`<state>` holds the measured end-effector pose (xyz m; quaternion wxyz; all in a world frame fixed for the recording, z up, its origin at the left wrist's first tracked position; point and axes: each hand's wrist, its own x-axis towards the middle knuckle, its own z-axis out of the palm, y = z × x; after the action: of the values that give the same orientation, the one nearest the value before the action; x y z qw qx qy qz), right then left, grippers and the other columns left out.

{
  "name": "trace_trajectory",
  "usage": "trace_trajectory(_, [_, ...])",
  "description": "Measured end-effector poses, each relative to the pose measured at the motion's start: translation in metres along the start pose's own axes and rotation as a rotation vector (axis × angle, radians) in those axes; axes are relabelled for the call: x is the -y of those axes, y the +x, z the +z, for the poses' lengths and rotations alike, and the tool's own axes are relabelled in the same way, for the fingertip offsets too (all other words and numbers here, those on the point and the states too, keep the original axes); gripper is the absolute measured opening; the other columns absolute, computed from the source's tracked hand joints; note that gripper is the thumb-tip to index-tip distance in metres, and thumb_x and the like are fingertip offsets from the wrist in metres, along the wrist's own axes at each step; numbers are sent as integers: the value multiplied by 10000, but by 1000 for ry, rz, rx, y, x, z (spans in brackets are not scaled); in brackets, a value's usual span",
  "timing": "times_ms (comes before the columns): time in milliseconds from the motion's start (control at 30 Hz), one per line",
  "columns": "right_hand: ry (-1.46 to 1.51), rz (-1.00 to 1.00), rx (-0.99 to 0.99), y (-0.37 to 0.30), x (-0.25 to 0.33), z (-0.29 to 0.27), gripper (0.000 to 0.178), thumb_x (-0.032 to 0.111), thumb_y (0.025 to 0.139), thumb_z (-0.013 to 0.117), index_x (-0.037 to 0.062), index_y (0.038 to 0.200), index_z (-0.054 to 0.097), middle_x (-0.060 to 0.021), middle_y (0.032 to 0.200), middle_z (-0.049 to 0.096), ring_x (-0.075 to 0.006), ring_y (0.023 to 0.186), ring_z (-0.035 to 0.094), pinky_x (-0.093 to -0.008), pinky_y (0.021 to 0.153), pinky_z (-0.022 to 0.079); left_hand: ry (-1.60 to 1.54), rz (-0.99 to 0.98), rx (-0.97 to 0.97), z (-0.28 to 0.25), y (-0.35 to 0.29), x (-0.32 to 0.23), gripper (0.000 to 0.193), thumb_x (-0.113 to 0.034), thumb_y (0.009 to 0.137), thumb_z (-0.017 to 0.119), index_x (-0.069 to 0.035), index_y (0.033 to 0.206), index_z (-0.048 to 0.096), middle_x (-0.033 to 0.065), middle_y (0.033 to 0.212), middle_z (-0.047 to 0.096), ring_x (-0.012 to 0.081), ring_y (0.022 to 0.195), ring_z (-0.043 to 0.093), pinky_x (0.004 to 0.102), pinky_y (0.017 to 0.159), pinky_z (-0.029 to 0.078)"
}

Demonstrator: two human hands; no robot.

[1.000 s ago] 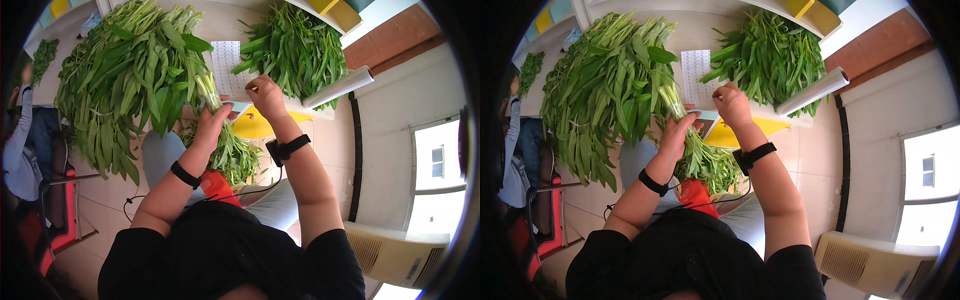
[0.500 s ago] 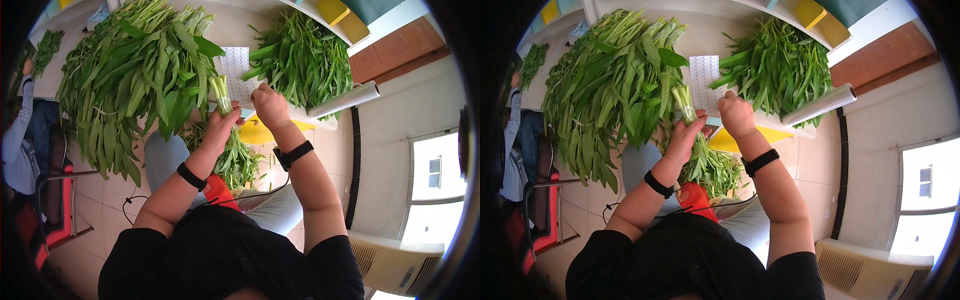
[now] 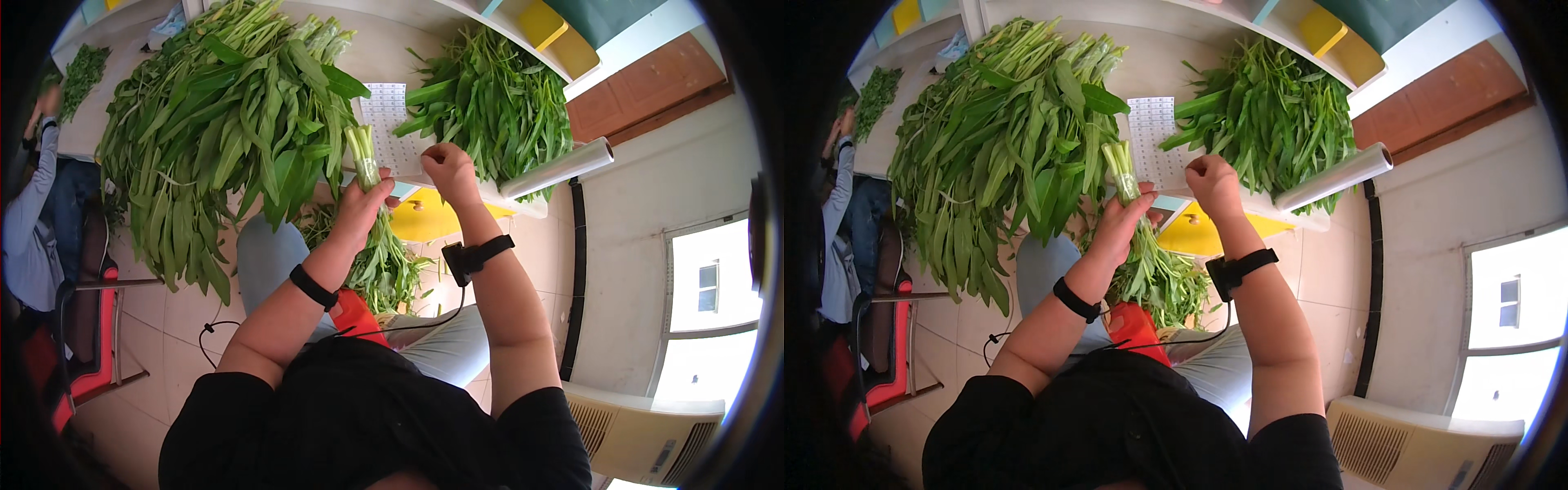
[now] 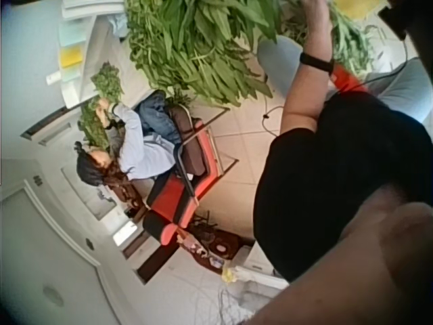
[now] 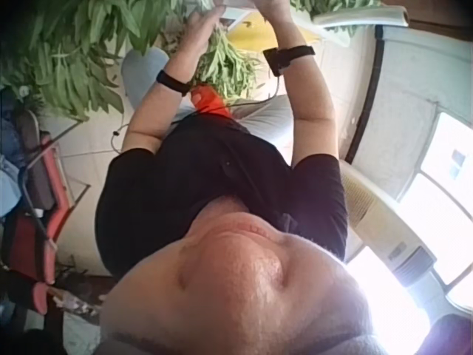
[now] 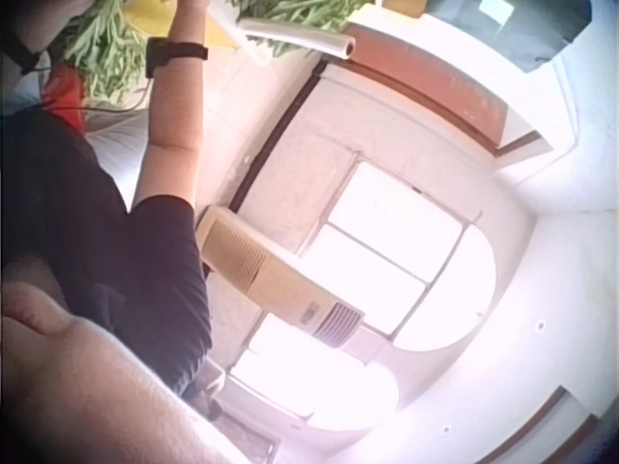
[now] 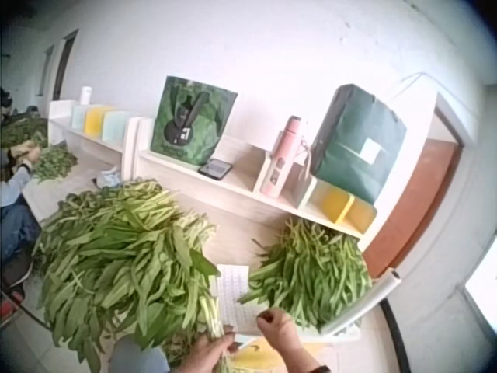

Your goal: Bundling and wrapping bunches of water spinach with plastic wrap and applying labels.

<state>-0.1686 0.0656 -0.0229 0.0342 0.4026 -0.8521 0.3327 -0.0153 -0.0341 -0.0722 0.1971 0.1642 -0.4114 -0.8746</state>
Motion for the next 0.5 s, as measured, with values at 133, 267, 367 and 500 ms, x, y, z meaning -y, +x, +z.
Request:
trace_trajectory(133, [473,440,88,-2,-10,-12,219,138,776,631,-33,912,645,-83,826,643,-154,684,626,-282,639,506,4,-1,26,4,3,-1,344,-183,870,595,25,1130,509,98,978,588,162,738,590,277,657,472])
trace_trajectory(267, [919,578,-18,-14,19,-29,223,138,814,629,-41,946,614,-68,842,626,-159,731,614,-269,688,518,24,-38,16,5,1,-8,273,-178,869,593,13,1053,527,87,901,598,162,725,590,276,638,473])
trace_trajectory(367, [980,525,-8,-34,44,-41,186,124,834,624,-19,951,601,-56,867,615,-158,792,611,-275,733,519,76,-74,59,14,-7,-16,196,-168,865,595,-12,964,532,57,797,587,151,692,578,274,614,473])
trace_trajectory(500, [905,382,-25,-60,70,-45,129,97,838,623,-11,908,610,-21,825,602,-88,739,563,-224,666,472,150,-80,83,38,-21,-30,142,-147,854,600,-41,913,526,22,716,544,132,644,547,271,597,468])
